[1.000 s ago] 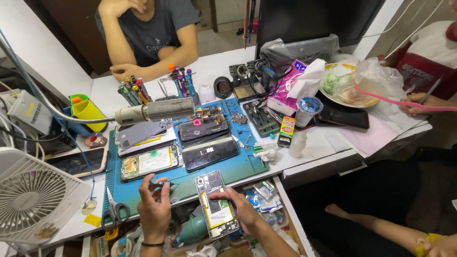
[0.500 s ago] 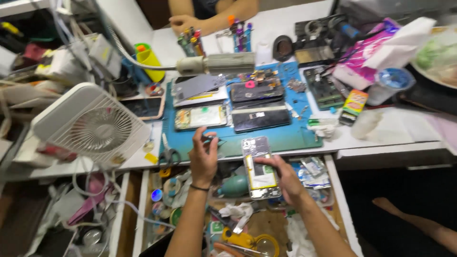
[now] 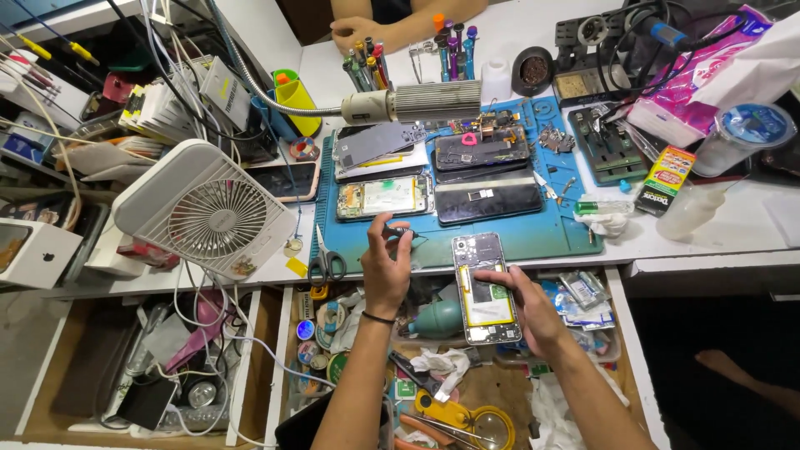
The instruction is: Assembling internal components of a mobile phone, specifically fitting the battery into the frame and inspecting the assembly.
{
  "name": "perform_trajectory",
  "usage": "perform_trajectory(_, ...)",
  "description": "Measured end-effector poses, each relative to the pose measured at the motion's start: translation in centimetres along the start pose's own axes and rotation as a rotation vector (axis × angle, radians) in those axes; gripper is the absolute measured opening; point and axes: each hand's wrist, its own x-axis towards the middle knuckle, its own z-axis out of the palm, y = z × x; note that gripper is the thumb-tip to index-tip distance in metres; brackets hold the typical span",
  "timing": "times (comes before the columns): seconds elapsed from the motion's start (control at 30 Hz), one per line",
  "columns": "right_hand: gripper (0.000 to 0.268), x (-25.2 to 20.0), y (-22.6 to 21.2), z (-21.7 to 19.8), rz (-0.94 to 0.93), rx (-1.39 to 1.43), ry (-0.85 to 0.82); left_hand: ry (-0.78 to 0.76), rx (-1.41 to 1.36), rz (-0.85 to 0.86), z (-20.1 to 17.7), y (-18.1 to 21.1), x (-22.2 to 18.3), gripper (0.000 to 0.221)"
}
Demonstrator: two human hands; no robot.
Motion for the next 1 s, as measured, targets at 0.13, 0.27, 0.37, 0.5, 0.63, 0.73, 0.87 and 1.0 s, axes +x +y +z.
perform_trajectory(0.13, 0.064, -0.2, -0.3, 0.4, 0.002, 0.015, 0.005, -0.001, 0.016, 0.015, 0.0, 0.3, 0.3, 0.042)
perform_trajectory(0.27, 0.065, 0.2, 0.2, -0.1, 0.004, 0.009, -0.008, -0.001, 0.026, 0.028, -0.5, 0.8, 0.5, 0.043)
perform_trajectory(0.37, 0.064, 0.1, 0.1, 0.1, -0.002, 0.028, -0.003, -0.025, 0.053, 0.053, -0.5, 0.0, 0.4, 0.044)
perform_trajectory(0.5, 0.064, 0.0, -0.2, 0.3, 0.001, 0.023, -0.007, -0.120, 0.095, 0.068, -0.9, 1.3, 1.4, 0.049)
perform_trajectory(0.63, 0.064, -0.2, -0.5, 0.5, -0.005, 0.010, -0.013, -0.418, 0.316, -0.008, -0.8, 1.2, 3.6, 0.046)
perform_trajectory(0.73, 0.063, -0.2, -0.2, 0.3, 0.002, 0.029, -0.001, -0.593, 0.717, -0.110, 0.3, -1.1, 4.2, 0.023)
perform_trajectory(0.87, 0.064, 0.1, 0.2, -0.2, 0.002, 0.035, -0.001, -0.629, 0.754, -0.216, 1.2, -2.2, 4.7, 0.015)
perform_trajectory(1.0, 0.064, 0.1, 0.1, -0.1, 0.006, 0.028, -0.008, -0.639, 0.801, -0.180, 2.2, -4.7, 4.2, 0.020)
